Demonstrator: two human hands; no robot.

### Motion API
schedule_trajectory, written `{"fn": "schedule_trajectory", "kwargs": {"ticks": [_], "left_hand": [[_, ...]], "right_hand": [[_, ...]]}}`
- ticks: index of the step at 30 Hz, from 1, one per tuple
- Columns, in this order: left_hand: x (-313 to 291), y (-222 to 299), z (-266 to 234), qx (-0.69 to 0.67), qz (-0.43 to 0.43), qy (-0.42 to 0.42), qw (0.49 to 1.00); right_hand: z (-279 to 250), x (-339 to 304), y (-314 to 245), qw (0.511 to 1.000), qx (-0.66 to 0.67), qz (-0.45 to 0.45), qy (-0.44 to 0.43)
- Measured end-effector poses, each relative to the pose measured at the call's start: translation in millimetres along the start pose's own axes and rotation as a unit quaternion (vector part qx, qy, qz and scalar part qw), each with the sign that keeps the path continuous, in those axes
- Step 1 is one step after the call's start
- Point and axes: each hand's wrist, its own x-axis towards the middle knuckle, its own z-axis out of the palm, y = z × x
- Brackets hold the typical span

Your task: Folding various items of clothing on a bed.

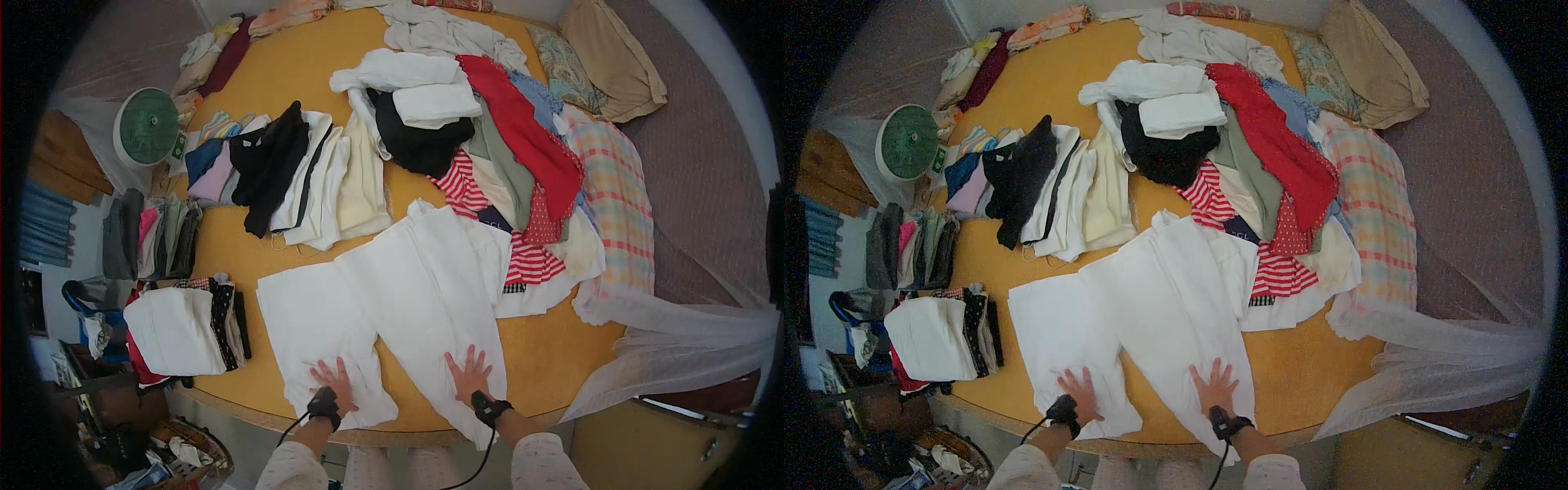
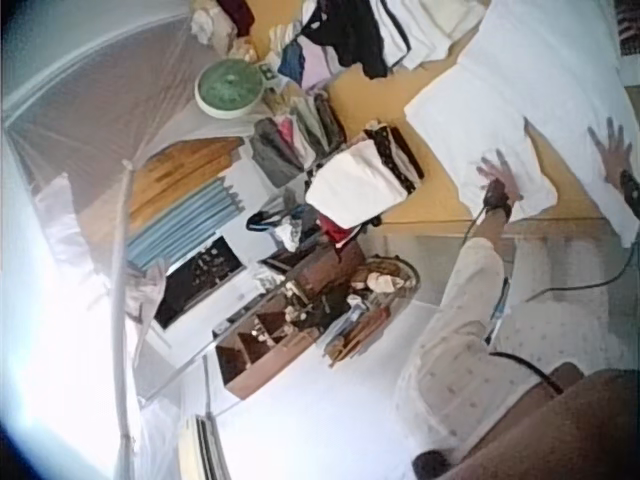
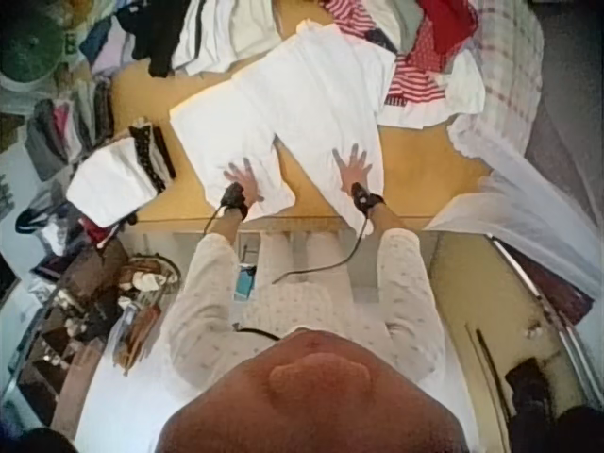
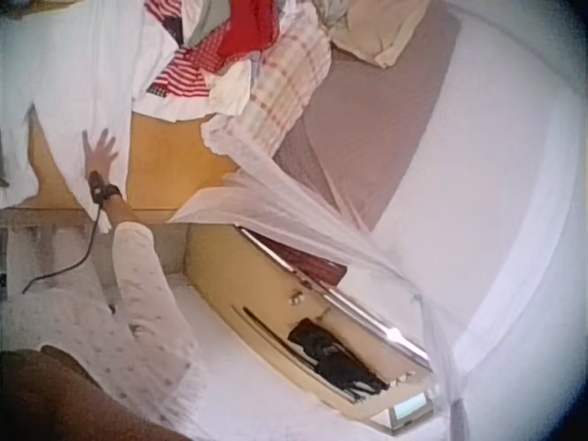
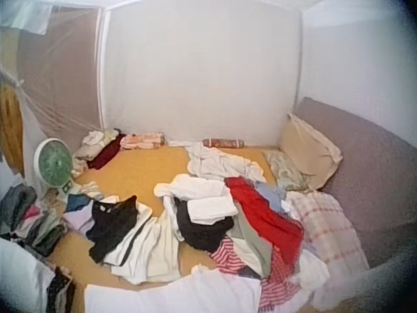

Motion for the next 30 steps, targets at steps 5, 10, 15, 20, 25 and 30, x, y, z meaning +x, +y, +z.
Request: {"fn": "schedule_trajectory", "kwargs": {"ticks": [5,10,15,20,25,30], "left_hand": [[8,12,17,0.051,-0.081,0.013,0.995],[17,11,47,0.061,-0.125,0.088,0.986],[14,15,27,-0.046,-0.103,0.017,0.993],[14,19,26,-0.037,-0.118,0.038,0.992],[9,16,14,-0.031,-0.116,0.013,0.993],[13,20,16,-0.019,-0.128,0.017,0.991]], "right_hand": [[32,8,-3,0.997,-0.034,0.017,0.061],[23,10,-4,1.000,-0.003,0.002,0.011],[0,4,-5,0.998,-0.043,0.002,-0.042],[17,3,0,0.999,-0.044,-0.007,-0.011],[8,4,-6,0.997,-0.068,-0.017,-0.027],[9,5,-2,0.998,-0.061,-0.017,-0.031]]}}
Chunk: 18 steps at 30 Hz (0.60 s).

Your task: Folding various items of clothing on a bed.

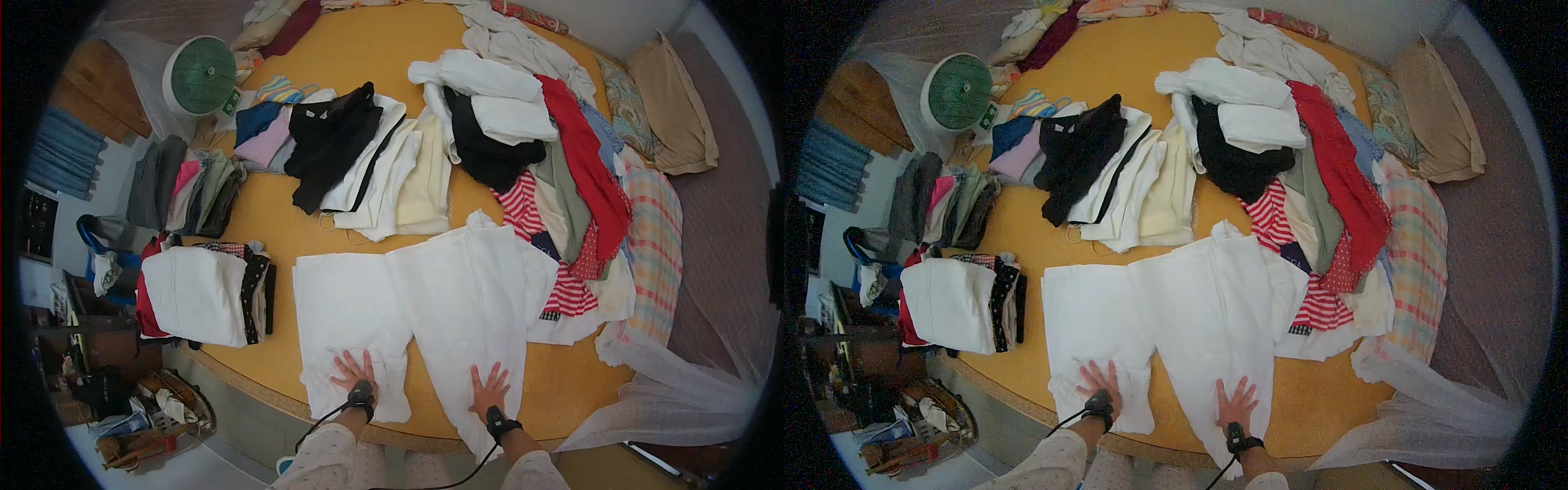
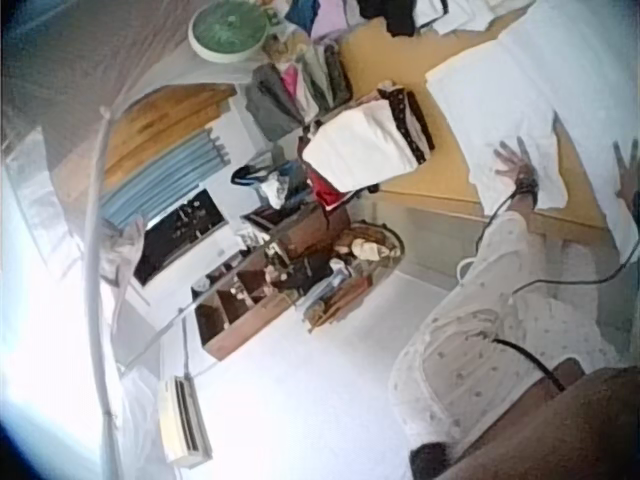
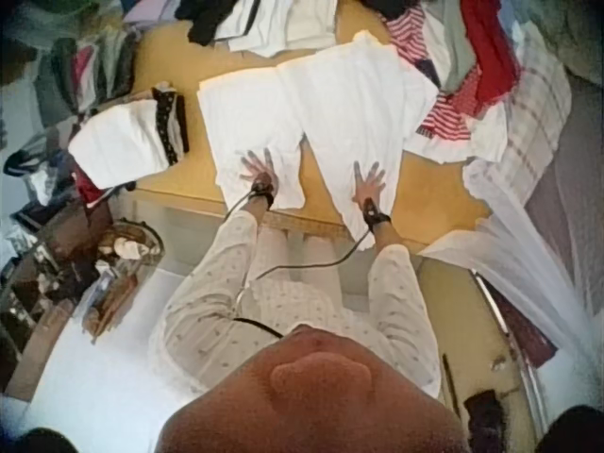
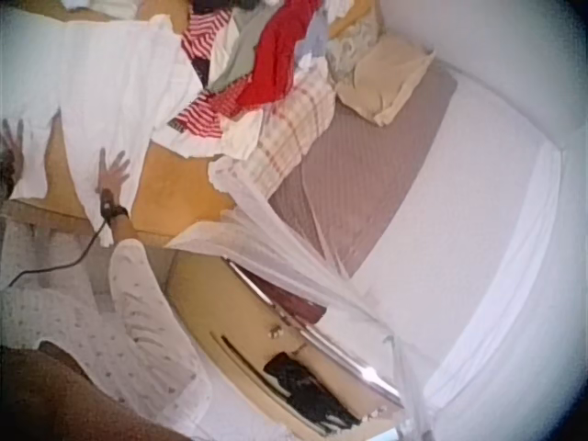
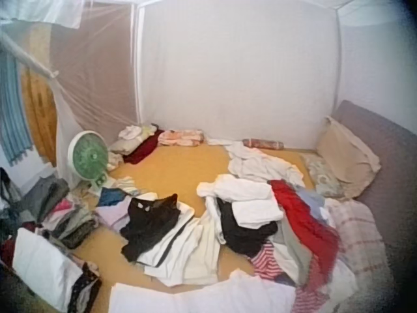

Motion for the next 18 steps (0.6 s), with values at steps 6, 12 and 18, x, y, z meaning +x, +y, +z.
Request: {"fn": "schedule_trajectory", "kwargs": {"ticks": [6,12,18], "left_hand": [[-1,1,1,-0.016,0.006,-0.006,1.000],[-2,5,-9,0.038,-0.023,-0.041,0.998],[-4,3,-12,0.014,-0.019,-0.045,0.999]], "right_hand": [[2,0,2,1.000,0.026,0.012,-0.002],[3,-1,2,1.000,0.018,0.010,0.002],[9,1,0,1.000,-0.008,0.006,0.020]]}}
